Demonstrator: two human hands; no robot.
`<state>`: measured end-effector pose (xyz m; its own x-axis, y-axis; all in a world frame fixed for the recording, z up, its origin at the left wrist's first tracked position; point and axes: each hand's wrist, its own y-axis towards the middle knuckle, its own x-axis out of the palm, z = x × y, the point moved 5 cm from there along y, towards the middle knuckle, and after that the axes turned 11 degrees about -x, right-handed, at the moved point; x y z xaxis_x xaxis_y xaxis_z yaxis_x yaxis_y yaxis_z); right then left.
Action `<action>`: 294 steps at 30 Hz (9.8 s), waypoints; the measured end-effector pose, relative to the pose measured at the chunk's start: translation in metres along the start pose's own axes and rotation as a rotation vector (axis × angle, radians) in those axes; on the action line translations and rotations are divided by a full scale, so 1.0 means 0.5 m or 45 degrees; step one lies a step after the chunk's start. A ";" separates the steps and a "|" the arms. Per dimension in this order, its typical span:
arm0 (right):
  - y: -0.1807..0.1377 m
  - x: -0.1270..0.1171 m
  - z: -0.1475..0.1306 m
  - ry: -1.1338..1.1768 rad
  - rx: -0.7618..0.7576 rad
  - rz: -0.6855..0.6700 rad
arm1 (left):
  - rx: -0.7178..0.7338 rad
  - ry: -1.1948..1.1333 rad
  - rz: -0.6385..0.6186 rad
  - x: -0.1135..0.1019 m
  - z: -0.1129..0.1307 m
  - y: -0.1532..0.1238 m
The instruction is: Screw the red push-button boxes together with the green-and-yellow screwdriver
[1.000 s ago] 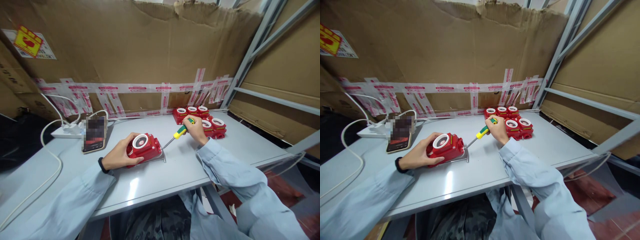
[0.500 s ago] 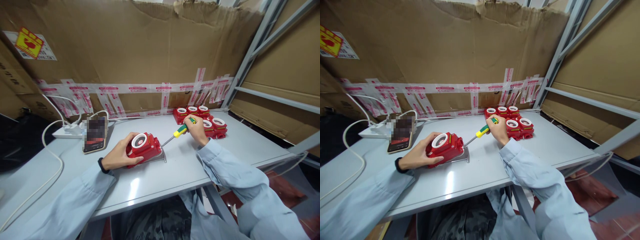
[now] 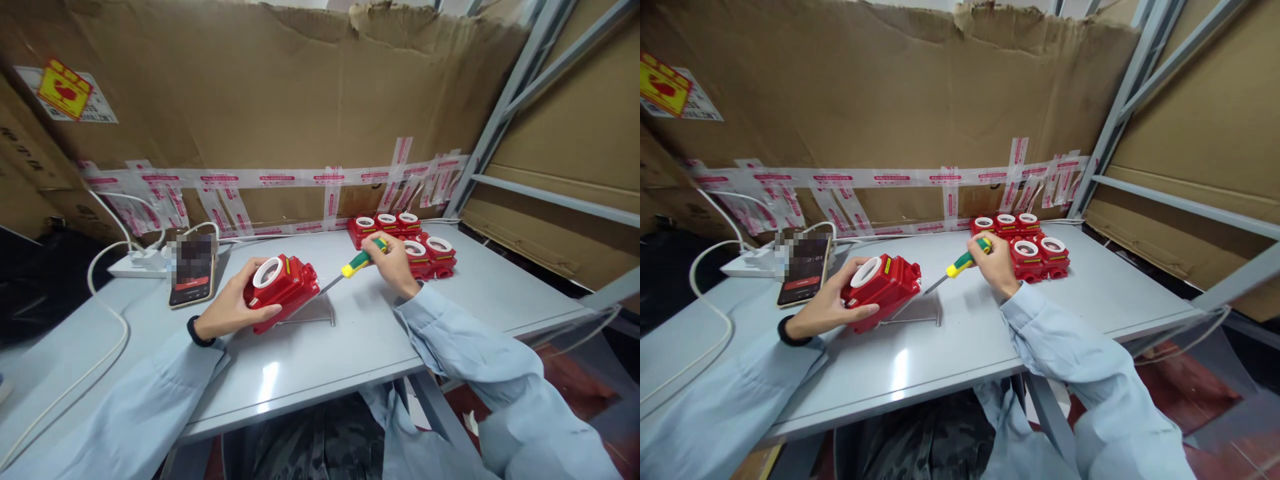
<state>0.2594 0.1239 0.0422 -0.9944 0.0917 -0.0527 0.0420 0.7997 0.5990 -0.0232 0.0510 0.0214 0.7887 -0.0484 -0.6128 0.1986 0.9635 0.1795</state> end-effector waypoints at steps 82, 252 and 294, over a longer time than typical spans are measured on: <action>-0.002 0.003 -0.014 0.158 0.158 -0.442 | 0.036 0.060 -0.006 -0.011 -0.010 0.003; -0.011 0.109 -0.146 0.180 -0.194 -0.308 | 0.077 0.069 -0.348 0.081 0.031 0.017; -0.001 0.135 -0.261 -1.351 -0.635 -1.011 | 0.110 0.090 -0.387 0.098 0.039 -0.008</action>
<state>0.1797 0.0522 0.1428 -0.1836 0.2976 -0.9369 -0.7457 0.5788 0.3300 0.0262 0.0397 0.0055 0.6442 -0.3091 -0.6995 0.4699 0.8817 0.0431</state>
